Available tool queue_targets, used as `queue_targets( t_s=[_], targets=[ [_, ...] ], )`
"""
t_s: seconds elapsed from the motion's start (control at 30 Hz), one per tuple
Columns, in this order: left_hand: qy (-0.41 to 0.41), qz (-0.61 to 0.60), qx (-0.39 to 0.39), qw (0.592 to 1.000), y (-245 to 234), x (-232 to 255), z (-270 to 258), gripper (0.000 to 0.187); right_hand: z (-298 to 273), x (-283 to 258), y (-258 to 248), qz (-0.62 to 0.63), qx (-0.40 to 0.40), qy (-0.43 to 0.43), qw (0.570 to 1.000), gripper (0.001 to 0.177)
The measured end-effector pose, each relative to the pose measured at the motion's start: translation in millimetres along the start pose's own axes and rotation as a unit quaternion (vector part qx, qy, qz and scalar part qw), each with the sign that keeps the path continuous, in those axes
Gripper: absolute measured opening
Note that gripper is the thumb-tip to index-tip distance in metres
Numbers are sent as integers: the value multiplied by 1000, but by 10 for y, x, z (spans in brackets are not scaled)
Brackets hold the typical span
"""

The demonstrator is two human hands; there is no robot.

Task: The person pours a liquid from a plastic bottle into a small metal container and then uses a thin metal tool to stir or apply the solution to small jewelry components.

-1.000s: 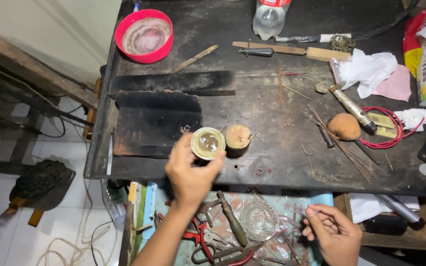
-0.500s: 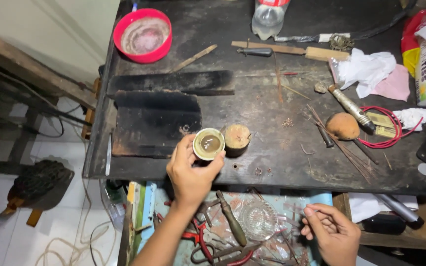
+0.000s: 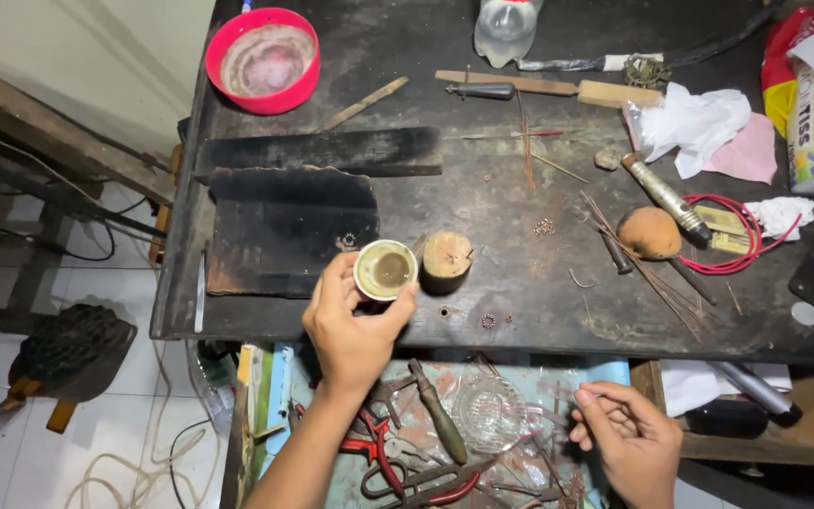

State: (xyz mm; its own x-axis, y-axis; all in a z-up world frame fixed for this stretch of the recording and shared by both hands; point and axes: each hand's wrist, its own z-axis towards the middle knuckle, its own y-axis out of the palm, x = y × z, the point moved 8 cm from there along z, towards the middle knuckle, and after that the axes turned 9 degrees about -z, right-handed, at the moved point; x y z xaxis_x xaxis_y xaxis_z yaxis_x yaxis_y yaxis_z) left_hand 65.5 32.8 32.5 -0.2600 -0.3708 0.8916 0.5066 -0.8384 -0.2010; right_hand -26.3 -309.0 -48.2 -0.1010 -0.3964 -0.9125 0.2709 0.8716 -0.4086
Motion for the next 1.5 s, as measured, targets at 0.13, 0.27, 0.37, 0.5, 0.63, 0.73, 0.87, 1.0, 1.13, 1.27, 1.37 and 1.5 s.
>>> queue_targets(
  t_s=[0.13, 0.27, 0.37, 0.5, 0.63, 0.73, 0.87, 1.0, 1.13, 1.27, 1.37, 1.5],
  targets=[
    [32, 43, 10, 999, 43, 53, -89, 55, -8, 40, -21, -7, 11, 24, 1000, 10],
    [13, 16, 2, 1000, 46, 34, -96, 55, 2, 54, -5, 0, 1, 14, 1000, 10],
    [16, 16, 1, 1000, 43, 14, -72, 55, 3, 53, -4, 2, 0, 4, 1000, 11],
    [25, 14, -14, 1000, 73, 72, -110, 54, -16, 81, -20, 2, 5, 16, 1000, 11],
    [-4, -5, -9, 1000, 40, -21, -72, 55, 0, -20, 16, -7, -9, -17, 1000, 10],
    [-5, 4, -5, 1000, 58, -21, -95, 55, -6, 36, -1, -8, -1, 14, 1000, 10],
    [0, 6, -10, 1000, 36, 6, -99, 55, 2, -11, 15, -9, -6, -13, 1000, 10],
    [-12, 1, 4, 1000, -6, -47, -68, 58, -3, 25, 21, 5, -10, -7, 1000, 10],
    [9, 27, -11, 1000, 26, 18, -113, 59, -8, -13, 15, -3, -8, -18, 1000, 10],
    [-11, -5, -11, 1000, 34, -14, -76, 58, 6, -16, 22, 1, -8, -9, 1000, 10],
    [-5, 1, -30, 1000, 42, 32, -91, 57, -7, -10, 13, -3, -13, -6, 1000, 11],
    [-21, -10, -19, 1000, 48, -37, -93, 59, -1, 9, 20, 4, -8, -3, 1000, 10]
  ],
)
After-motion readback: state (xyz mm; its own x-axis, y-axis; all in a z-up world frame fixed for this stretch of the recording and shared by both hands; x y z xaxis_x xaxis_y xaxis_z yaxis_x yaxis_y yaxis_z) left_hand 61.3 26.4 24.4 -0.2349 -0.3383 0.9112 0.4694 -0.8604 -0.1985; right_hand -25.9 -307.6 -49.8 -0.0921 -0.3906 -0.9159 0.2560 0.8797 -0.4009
